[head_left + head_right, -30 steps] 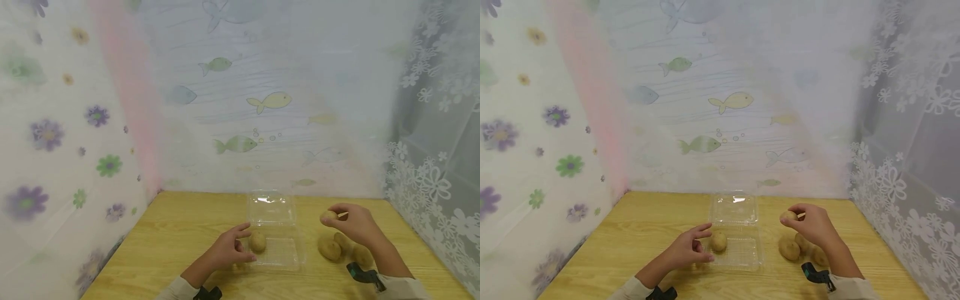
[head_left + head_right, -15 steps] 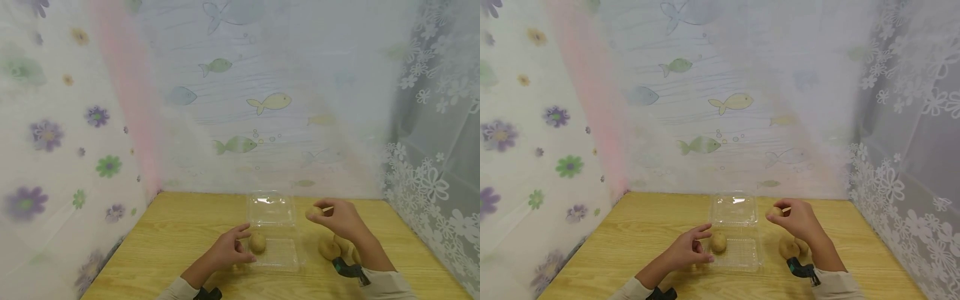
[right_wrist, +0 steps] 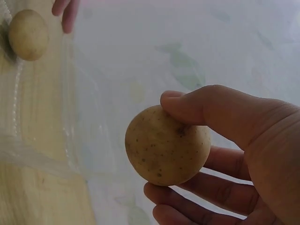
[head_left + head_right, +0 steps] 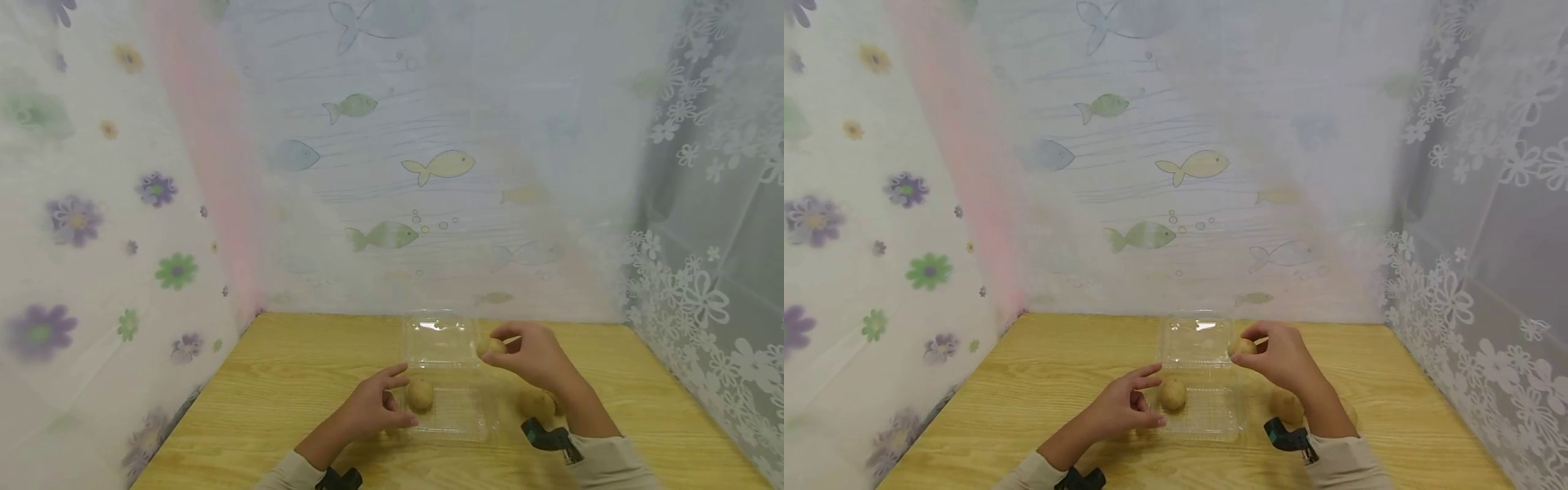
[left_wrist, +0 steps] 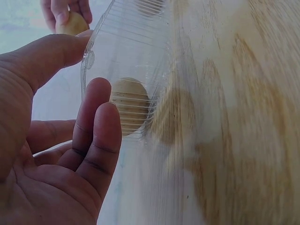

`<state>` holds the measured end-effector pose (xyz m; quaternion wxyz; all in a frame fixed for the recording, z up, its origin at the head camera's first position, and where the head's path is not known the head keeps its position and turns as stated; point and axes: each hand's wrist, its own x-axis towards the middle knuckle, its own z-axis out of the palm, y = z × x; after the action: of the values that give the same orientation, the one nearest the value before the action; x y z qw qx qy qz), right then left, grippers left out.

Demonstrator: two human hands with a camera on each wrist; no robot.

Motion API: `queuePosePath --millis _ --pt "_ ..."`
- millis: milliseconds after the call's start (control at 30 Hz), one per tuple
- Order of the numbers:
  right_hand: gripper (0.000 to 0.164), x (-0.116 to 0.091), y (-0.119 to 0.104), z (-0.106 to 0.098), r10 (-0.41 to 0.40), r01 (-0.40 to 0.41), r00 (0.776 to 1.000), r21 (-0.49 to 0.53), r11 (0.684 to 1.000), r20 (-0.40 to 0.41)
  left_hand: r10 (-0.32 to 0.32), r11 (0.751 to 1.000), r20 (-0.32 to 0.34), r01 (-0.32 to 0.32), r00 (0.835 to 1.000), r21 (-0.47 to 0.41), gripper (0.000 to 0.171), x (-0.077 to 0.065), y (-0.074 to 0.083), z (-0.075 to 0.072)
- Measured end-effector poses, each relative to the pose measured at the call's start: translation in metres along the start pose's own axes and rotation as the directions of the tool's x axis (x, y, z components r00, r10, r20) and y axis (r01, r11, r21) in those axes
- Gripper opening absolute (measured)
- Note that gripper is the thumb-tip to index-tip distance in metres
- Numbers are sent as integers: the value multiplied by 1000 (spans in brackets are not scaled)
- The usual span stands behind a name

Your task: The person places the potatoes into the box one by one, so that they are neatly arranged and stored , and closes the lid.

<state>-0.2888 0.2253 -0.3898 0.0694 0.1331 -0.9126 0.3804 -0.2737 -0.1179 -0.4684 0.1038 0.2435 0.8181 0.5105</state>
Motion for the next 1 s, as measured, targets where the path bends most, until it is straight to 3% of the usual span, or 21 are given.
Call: queuePosePath --millis 367,1000 --pt "44 3 -7 20 -19 16 999 70 997 44 2 1000 3 -2 1000 3 95 1 -5 0" --pt "40 4 -18 43 -28 22 997 72 997 78 4 1000 0 -4 1000 -4 96 1 -5 -1"
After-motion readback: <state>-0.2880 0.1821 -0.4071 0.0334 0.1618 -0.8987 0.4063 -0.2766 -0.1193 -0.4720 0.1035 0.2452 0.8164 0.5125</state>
